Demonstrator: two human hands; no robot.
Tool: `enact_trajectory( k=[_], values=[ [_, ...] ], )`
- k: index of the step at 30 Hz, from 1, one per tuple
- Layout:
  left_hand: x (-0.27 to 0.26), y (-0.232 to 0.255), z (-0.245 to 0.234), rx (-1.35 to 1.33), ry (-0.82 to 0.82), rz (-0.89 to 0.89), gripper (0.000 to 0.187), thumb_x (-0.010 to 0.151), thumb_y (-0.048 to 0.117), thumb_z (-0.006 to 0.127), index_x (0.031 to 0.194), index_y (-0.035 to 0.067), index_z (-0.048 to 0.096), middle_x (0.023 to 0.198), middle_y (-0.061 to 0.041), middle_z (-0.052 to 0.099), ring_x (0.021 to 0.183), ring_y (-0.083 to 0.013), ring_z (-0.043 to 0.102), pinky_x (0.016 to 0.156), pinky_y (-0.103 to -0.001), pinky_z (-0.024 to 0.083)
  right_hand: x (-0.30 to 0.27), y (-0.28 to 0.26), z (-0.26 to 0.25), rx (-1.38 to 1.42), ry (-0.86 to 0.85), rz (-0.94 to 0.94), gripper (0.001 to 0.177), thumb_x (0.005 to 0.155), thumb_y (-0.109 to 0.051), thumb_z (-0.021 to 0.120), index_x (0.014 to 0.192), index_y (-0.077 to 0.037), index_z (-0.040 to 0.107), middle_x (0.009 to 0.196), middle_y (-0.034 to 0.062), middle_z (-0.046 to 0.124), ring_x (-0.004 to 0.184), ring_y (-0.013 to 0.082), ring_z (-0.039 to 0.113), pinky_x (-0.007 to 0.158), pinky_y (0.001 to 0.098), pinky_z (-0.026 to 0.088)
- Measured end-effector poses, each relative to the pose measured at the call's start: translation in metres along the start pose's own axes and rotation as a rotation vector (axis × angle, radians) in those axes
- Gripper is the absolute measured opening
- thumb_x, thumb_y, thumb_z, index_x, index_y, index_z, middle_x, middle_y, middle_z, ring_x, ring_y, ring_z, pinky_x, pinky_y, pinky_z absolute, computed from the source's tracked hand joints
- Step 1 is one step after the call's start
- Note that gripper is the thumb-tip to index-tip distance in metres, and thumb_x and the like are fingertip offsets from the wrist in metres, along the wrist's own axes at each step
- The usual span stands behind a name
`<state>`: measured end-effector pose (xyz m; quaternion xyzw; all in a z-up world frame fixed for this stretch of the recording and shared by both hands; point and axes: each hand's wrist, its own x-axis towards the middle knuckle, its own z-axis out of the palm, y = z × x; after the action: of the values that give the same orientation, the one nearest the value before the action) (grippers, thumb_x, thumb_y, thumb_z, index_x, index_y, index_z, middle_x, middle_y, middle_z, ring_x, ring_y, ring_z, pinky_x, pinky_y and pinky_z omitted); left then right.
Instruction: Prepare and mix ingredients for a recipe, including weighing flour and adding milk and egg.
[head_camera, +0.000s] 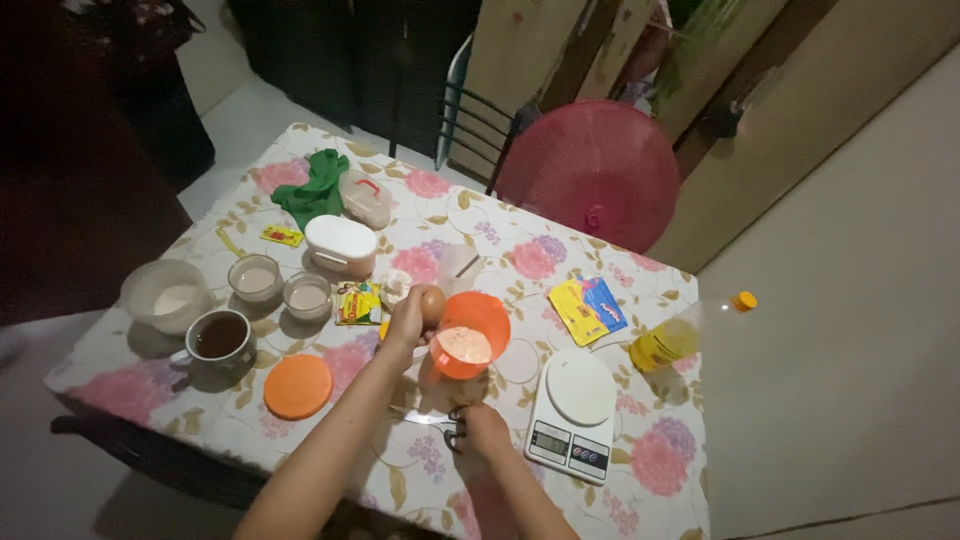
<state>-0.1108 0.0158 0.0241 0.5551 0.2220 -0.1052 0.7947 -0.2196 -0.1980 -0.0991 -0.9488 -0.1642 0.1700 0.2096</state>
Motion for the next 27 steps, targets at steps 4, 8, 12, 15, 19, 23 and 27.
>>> enact_trajectory(
  k=[4, 8, 12, 15, 19, 23, 27],
  values=[
    [0.003, -0.001, -0.009, 0.019, 0.020, -0.001, 0.049, 0.093, 0.055, 0.044, 0.090, 0.011, 0.066, 0.059, -0.004, 0.058, 0.042, -0.0110, 0.049, 0.038, -0.027, 0.035, 0.001, -0.004, -0.005, -0.006, 0.108, -0.051, 0.055, 0.065, -0.029, 0.086, 0.115, -0.017, 0.067, 0.091, 0.0115, 0.072, 0.082, 0.0356, 0.069, 0.069, 0.0476, 0.055],
    [0.017, -0.011, -0.016, 0.020, -0.030, 0.030, 0.058, 0.096, 0.057, 0.043, 0.086, 0.004, 0.064, 0.059, -0.004, 0.058, 0.042, -0.0109, 0.049, 0.038, -0.026, 0.035, 0.003, -0.002, -0.010, -0.213, 0.022, -0.028, 0.042, 0.073, -0.030, 0.080, 0.113, -0.021, 0.069, 0.091, 0.0104, 0.073, 0.082, 0.0336, 0.071, 0.069, 0.0471, 0.056],
    [0.008, -0.003, -0.013, -0.015, -0.007, -0.004, 0.052, 0.095, 0.056, 0.044, 0.089, 0.008, 0.064, 0.060, -0.004, 0.058, 0.041, -0.0110, 0.048, 0.038, -0.026, 0.035, -0.002, -0.014, -0.032, -0.175, -0.079, -0.049, 0.054, 0.066, -0.032, 0.081, 0.116, -0.020, 0.066, 0.082, 0.0111, 0.072, 0.077, 0.0335, 0.070, 0.067, 0.0461, 0.055],
    [0.016, -0.005, -0.015, -0.025, -0.020, -0.012, 0.054, 0.096, 0.055, 0.044, 0.088, 0.006, 0.064, 0.060, -0.005, 0.058, 0.041, -0.0112, 0.047, 0.037, -0.026, 0.035, 0.000, -0.013, -0.045, -0.164, -0.188, -0.015, 0.037, 0.070, -0.043, 0.083, 0.090, -0.012, 0.077, 0.078, 0.0102, 0.072, 0.073, 0.0283, 0.069, 0.066, 0.0412, 0.054],
    [0.020, 0.001, -0.017, -0.098, -0.099, -0.034, 0.050, 0.095, 0.053, 0.044, 0.090, 0.008, 0.065, 0.060, -0.005, 0.059, 0.040, -0.0108, 0.046, 0.036, -0.024, 0.033, -0.006, -0.009, -0.088, 0.253, -0.279, -0.102, 0.050, 0.070, -0.038, 0.080, 0.115, -0.020, 0.068, 0.069, 0.0079, 0.069, 0.060, 0.0188, 0.062, 0.059, 0.0350, 0.050],
    [0.017, 0.016, -0.023, -0.147, -0.082, 0.041, 0.048, 0.096, 0.052, 0.046, 0.092, 0.009, 0.066, 0.062, -0.004, 0.059, 0.041, -0.0096, 0.046, 0.036, -0.024, 0.033, -0.016, 0.033, -0.122, 0.517, -0.504, -0.061, 0.036, 0.085, -0.036, 0.083, 0.090, 0.000, 0.075, 0.075, 0.0001, 0.072, 0.069, 0.0078, 0.065, 0.064, 0.0279, 0.053],
    [0.016, 0.024, -0.022, -0.170, -0.036, -0.002, 0.044, 0.096, 0.053, 0.047, 0.093, 0.012, 0.063, 0.062, -0.004, 0.058, 0.040, -0.0111, 0.045, 0.036, -0.025, 0.032, -0.029, 0.026, -0.161, 0.834, -0.357, -0.099, 0.027, 0.082, -0.021, 0.086, 0.099, -0.002, 0.075, 0.078, -0.0043, 0.064, 0.070, 0.0052, 0.056, 0.061, 0.0245, 0.044]
  ],
)
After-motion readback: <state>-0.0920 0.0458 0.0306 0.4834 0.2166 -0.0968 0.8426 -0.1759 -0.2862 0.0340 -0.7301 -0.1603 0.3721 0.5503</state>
